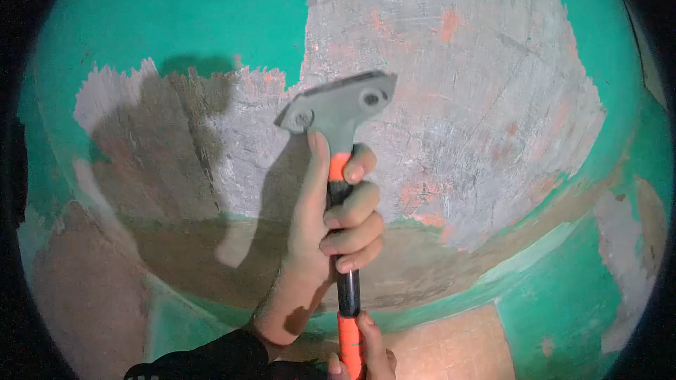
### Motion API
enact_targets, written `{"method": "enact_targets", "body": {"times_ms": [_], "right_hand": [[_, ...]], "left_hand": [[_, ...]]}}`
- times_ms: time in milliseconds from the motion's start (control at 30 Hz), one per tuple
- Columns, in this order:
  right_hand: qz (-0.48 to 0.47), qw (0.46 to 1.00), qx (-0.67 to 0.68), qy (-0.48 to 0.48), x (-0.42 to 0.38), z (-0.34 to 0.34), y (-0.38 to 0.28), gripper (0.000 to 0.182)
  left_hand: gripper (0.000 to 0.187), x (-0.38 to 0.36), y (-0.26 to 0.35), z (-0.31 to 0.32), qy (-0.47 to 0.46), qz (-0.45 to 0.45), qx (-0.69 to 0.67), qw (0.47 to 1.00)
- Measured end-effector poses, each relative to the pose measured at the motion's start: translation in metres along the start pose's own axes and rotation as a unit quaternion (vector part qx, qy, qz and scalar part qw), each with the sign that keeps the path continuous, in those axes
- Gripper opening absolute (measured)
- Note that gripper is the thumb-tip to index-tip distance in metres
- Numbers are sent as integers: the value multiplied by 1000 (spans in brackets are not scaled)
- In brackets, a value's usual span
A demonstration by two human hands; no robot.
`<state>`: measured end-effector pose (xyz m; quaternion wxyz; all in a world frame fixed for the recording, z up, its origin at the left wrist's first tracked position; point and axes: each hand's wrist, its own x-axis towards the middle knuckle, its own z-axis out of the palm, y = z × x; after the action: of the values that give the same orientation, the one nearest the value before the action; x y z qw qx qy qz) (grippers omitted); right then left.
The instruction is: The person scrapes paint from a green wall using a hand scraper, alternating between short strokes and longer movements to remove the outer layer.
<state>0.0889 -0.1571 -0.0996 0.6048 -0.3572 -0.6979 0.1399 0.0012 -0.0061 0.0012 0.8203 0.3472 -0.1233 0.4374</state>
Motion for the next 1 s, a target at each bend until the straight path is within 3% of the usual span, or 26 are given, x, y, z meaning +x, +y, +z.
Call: {"method": "enact_targets", "body": {"times_ms": [67,167,333,400,600,633,767,867,967,1000], "right_hand": [[63,993,101,-4,-6,5,-4,54],[-7,999,-43,24,-4,17,-6,53],[80,996,34,18,-9,30,-15,51],[16,999,-42,-1,0,26,-17,52],[98,988,113,-28,-1,22,-15,54],[33,996,78,-11,6,23,-10,55],[86,990,106,-22,-10,15,-3,54],[75,995,58,-20,-8,14,-8,53],[16,994,110,5,12,12,-5,51],[40,994,101,2,9,11,-6,51]], "left_hand": [[53,2,7,4,-15,-3,-29,999],[53,-5,7,-2,-20,-14,-29,999],[52,-8,15,2,-1,-28,-21,999],[51,-8,16,2,5,-27,-13,1000],[52,-3,18,2,19,-30,49,998],[52,-4,16,2,22,-29,46,998],[53,-5,6,-7,22,-32,36,999],[54,-5,6,-4,22,-25,40,999],[54,4,13,5,25,4,43,999],[53,2,11,3,26,3,48,998]]}}
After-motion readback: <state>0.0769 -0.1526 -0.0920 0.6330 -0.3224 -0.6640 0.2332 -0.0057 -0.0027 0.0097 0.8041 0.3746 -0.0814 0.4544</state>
